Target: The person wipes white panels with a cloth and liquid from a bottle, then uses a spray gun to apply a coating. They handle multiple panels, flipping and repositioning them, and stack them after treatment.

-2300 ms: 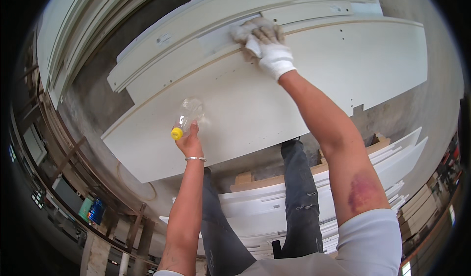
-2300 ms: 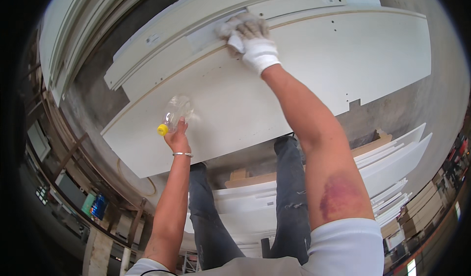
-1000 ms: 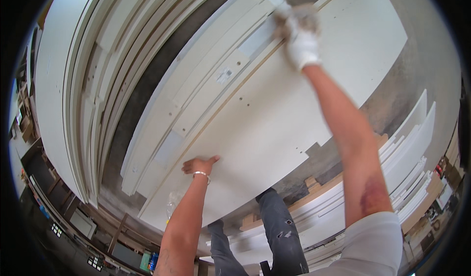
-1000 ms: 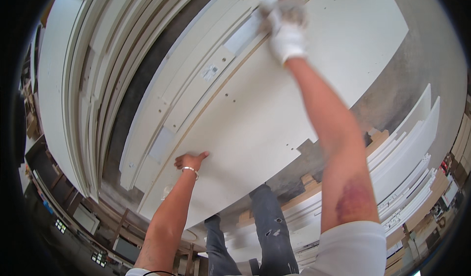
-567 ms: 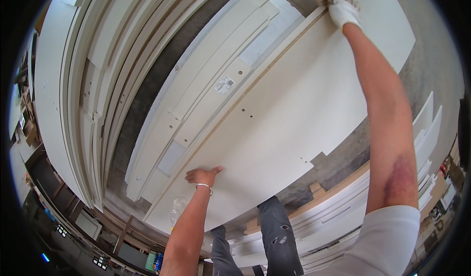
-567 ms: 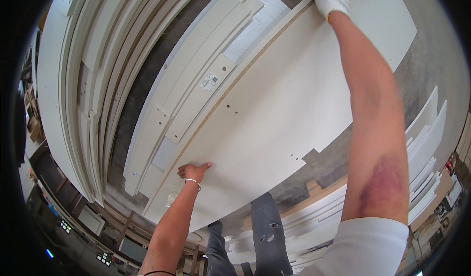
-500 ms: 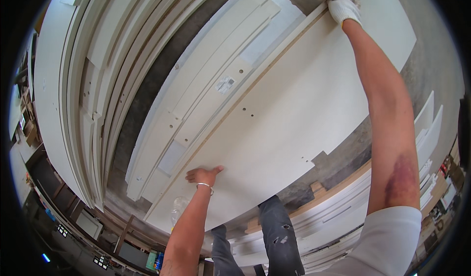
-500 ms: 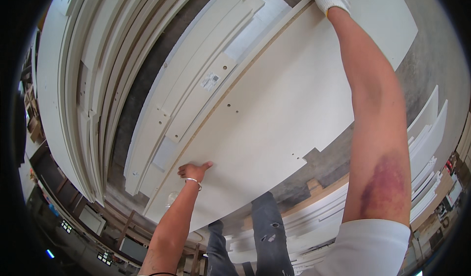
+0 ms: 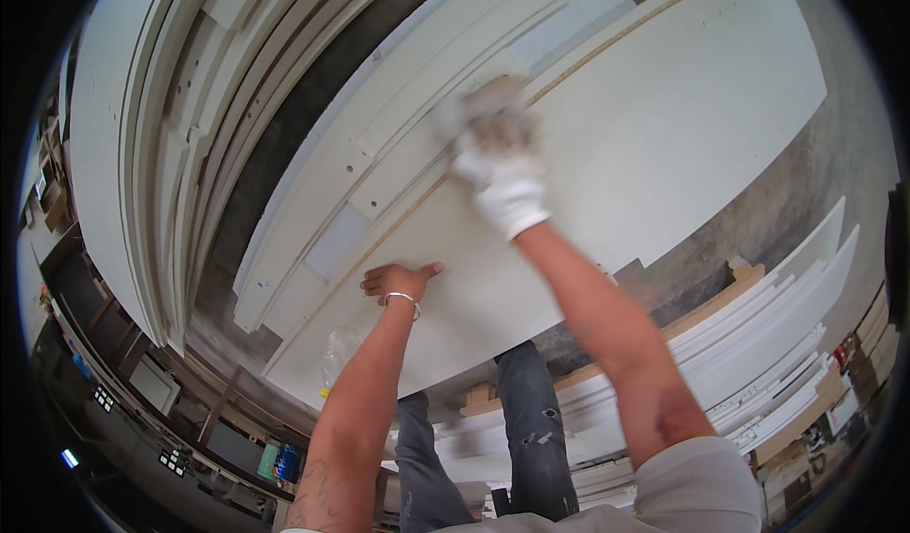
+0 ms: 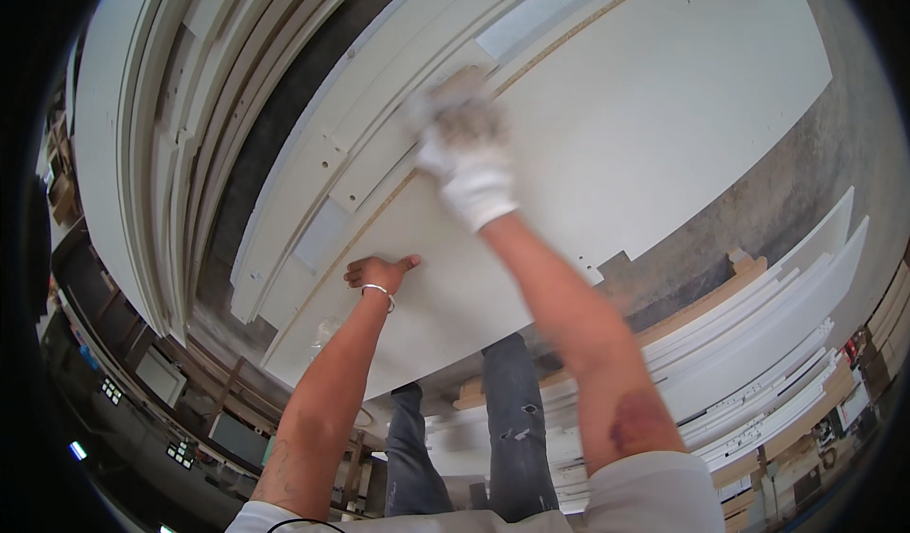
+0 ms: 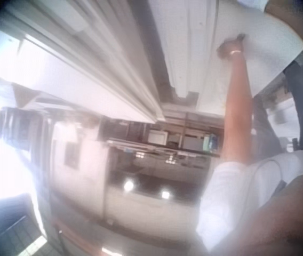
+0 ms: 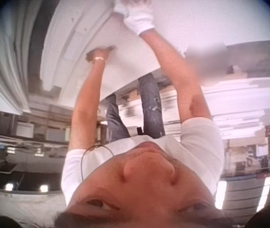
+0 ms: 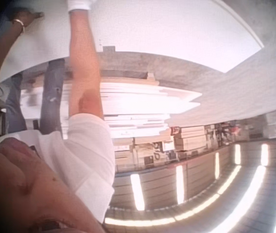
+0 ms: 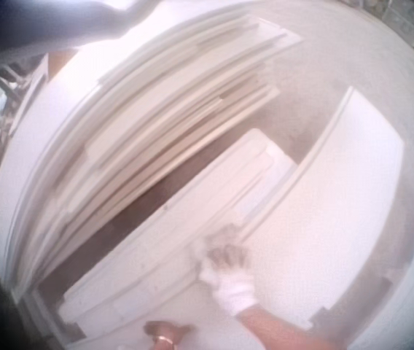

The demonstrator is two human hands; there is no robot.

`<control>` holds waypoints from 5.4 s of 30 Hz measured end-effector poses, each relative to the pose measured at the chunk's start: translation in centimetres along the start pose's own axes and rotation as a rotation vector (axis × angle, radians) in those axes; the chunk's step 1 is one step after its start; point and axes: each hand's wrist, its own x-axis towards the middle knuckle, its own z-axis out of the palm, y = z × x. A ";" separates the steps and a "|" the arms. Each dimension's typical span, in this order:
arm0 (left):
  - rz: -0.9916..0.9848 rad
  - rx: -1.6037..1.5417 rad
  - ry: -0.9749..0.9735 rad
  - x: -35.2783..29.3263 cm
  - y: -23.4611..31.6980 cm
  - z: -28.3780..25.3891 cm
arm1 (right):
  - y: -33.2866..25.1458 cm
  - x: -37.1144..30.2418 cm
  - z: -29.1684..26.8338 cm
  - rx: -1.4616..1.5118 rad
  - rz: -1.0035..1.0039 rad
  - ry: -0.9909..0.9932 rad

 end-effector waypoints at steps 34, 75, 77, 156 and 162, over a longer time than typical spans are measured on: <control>0.255 -1.335 0.353 -1.1 -33.9 18.1 | -33.2 -16.3 15.0 0.033 -0.429 -0.449; 0.728 -1.385 0.666 -0.3 -66.2 21.6 | -66.7 -51.1 -8.0 0.062 -0.856 -0.714; 0.813 -1.825 0.285 -2.3 -68.8 21.7 | -69.7 -54.3 -9.7 0.054 -0.947 -0.597; 1.023 -0.121 0.019 16.7 -97.4 12.8 | -59.1 -79.5 -8.8 0.386 0.647 -0.271; 0.467 -0.569 0.176 12.6 -93.7 5.6 | -35.9 -75.9 0.9 0.799 0.911 -0.321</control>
